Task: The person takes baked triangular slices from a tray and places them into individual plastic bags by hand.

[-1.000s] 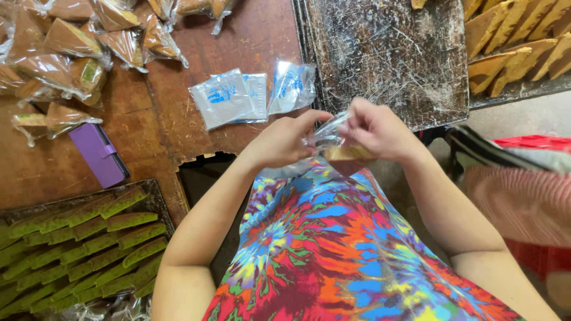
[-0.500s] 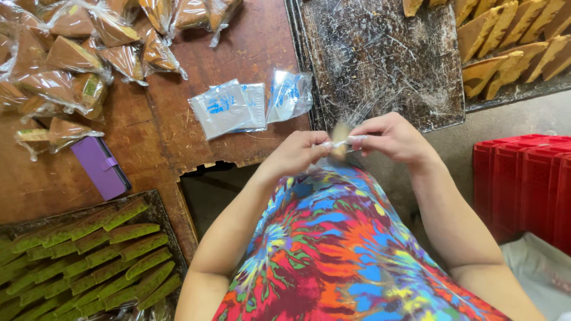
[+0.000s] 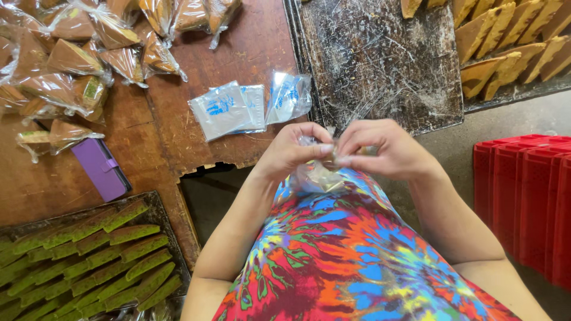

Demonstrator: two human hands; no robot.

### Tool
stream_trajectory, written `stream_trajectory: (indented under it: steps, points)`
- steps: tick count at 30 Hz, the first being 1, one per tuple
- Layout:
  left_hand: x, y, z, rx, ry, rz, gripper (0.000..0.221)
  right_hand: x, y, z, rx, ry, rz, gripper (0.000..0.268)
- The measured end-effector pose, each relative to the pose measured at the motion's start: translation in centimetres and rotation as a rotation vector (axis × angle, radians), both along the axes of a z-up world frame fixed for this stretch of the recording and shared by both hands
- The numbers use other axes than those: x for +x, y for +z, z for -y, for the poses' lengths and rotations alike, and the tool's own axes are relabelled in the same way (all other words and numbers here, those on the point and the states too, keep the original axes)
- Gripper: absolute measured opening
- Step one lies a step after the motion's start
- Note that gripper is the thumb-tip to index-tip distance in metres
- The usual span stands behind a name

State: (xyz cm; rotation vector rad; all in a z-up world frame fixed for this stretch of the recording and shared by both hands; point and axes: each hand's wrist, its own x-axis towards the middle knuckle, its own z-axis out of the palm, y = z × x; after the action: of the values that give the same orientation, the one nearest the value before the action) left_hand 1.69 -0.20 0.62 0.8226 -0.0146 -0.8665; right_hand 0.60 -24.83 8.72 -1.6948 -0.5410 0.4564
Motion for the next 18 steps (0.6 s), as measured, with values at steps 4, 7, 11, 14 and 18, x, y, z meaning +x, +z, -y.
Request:
stream_trajectory:
  steps: [4,7,11,14,18]
  points:
    - [-0.3,0.1,0.5,0.418,-0.098,0.413,0.022,0.8,0.7,-2.7,-0.146,0.075,0.158,0.01]
    - [-0.1,0.5,0.6,0.535,0.05,0.805,0.049,1.2,-2.9,-4.5,-0.372,0.046,0.592,0.022]
    - [-0.8,1.7,0.8,0.828,0.079,0.609,0.085,-1.5,-8.5,-5.0,-0.31,-0.343,0.327,0.01]
    - [-2.2,1.2,1.7,1.138,0.108,0.936,0.059,-1.6,-11.8,-4.7,-0.078,-0.46,-0.343,0.016]
    - [-3.3,-0.5,2.0,1.137,0.254,1.098,0.019,-1.5,-11.7,-4.6,0.674,-0.512,-1.14,0.022]
